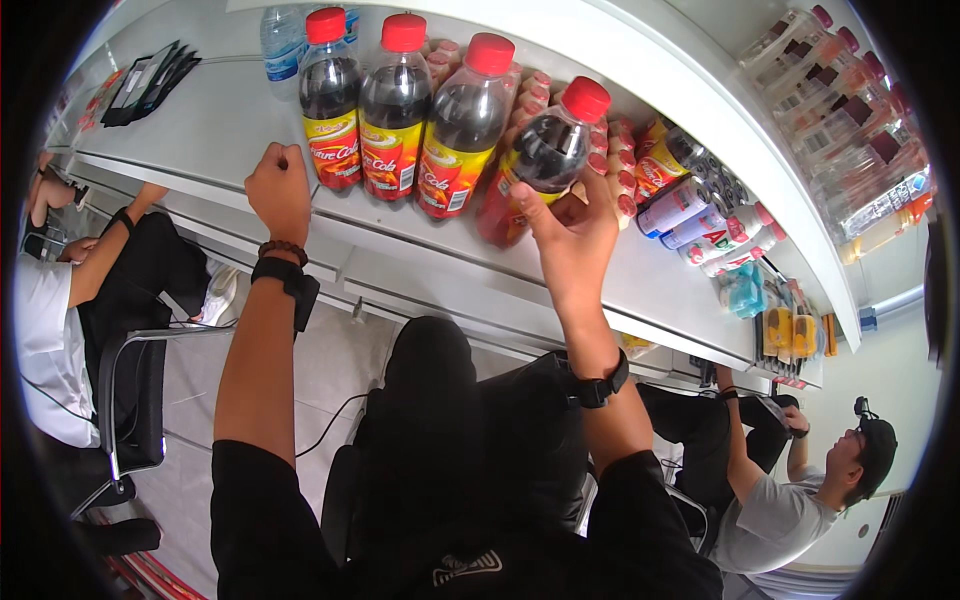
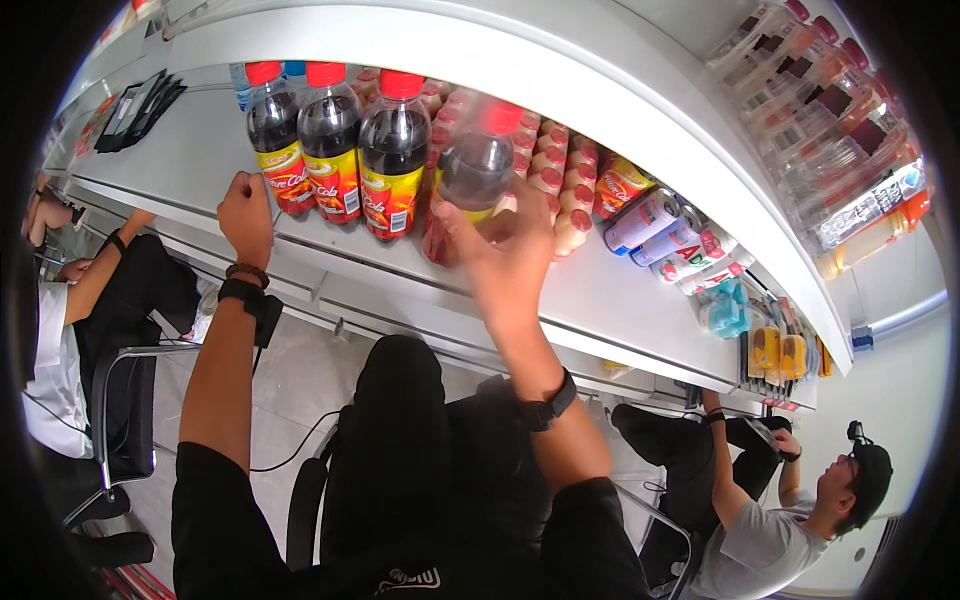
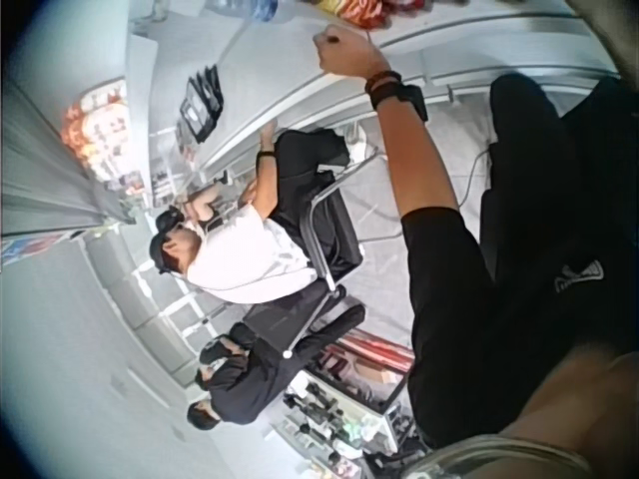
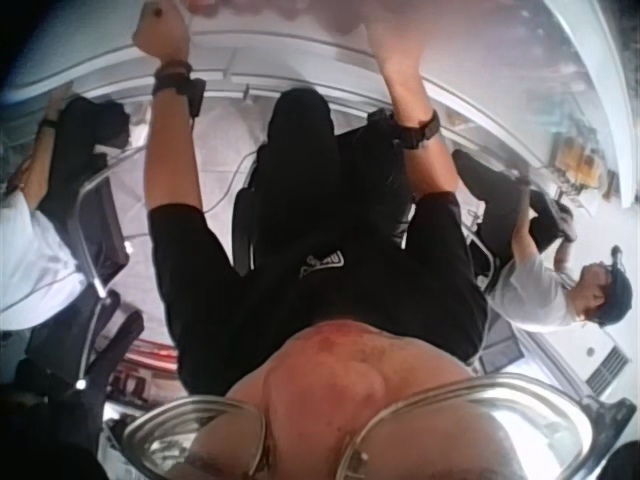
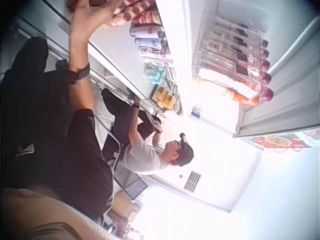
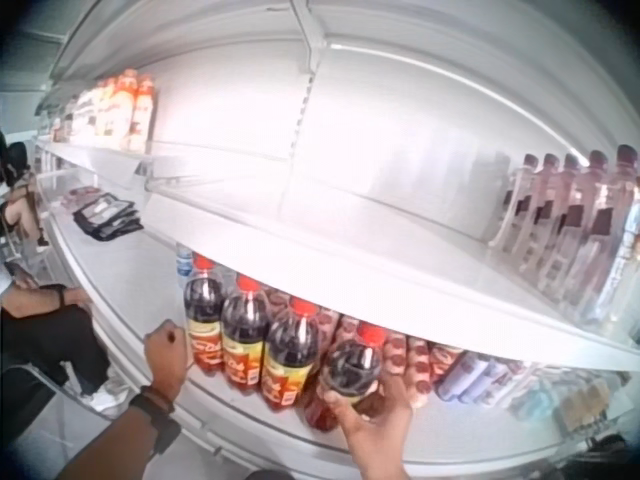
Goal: Arranging and moving various drink bottles and cans on a white display shelf.
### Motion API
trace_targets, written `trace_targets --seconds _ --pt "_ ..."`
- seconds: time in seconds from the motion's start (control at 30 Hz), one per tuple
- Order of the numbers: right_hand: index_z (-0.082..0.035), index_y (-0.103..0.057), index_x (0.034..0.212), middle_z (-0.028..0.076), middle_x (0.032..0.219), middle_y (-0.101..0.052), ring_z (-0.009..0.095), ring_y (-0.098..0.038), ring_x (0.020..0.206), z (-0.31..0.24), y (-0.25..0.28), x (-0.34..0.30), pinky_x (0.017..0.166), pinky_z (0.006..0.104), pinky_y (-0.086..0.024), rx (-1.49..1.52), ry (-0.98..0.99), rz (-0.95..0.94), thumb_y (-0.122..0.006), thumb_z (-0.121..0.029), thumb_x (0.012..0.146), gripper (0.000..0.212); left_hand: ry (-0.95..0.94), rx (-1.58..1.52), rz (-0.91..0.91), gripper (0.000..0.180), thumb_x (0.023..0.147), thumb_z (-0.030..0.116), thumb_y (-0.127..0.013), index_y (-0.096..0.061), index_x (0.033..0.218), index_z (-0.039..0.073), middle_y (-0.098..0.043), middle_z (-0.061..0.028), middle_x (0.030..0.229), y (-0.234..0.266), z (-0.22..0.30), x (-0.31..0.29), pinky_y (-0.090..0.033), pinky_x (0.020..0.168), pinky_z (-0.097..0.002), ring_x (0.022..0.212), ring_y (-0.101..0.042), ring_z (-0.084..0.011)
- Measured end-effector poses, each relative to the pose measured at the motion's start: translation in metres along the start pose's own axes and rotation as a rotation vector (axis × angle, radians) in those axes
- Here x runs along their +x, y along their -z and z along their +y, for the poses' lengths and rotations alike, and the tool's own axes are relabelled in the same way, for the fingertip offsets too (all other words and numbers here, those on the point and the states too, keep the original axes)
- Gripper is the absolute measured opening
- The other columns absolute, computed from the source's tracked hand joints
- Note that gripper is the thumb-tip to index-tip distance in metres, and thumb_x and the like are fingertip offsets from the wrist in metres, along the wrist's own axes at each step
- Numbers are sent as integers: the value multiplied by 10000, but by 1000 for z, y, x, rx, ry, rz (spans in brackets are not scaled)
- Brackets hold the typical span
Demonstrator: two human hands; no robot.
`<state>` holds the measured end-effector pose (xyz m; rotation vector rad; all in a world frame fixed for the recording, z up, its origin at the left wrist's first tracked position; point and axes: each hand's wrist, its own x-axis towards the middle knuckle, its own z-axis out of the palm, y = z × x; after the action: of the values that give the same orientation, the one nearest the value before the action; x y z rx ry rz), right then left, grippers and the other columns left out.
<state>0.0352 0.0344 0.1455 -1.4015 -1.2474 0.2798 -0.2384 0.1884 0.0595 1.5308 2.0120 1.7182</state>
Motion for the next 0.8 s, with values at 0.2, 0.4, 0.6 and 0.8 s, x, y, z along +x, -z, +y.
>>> trace_targets --seconds 0.2,0.4,0.6,0.8 --pt "129 -544 1192 125 921 -624 124 -606 638 7 -4 6 593 250 -480 -32 21 -6 -864 -216 762 638 -10 4 -16 256 859 247 -544 -628 764 25 -627 -177 664 -5 2 0 -474 620 -451 616 -588 -399" --pt "57 -499 1265 110 1181 -556 120 -612 800 23 40 14 662 247 -512 215 128 110 -648 -67 947 372 -66 31 16 254 866 251 -549 -611 762 27 -625 -179 667 -2 -17 1 -466 615 -467 632 -592 -406" --pt "44 -579 1149 118 956 -658 142 -620 753 53 120 91 619 290 -513 -331 313 424 -757 -90 850 372 -48 -29 4 263 877 232 -547 -579 757 1 -591 -172 632 -3 -1 0 -456 600 -426 564 -541 -362" --pt "10 -683 1021 167 951 -704 315 -664 844 89 140 133 801 389 -513 -879 502 364 -786 -86 767 291 -45 -19 3 258 875 229 -552 -591 763 -1 -599 -170 638 -5 -2 -3 -462 603 -421 568 -552 -360"
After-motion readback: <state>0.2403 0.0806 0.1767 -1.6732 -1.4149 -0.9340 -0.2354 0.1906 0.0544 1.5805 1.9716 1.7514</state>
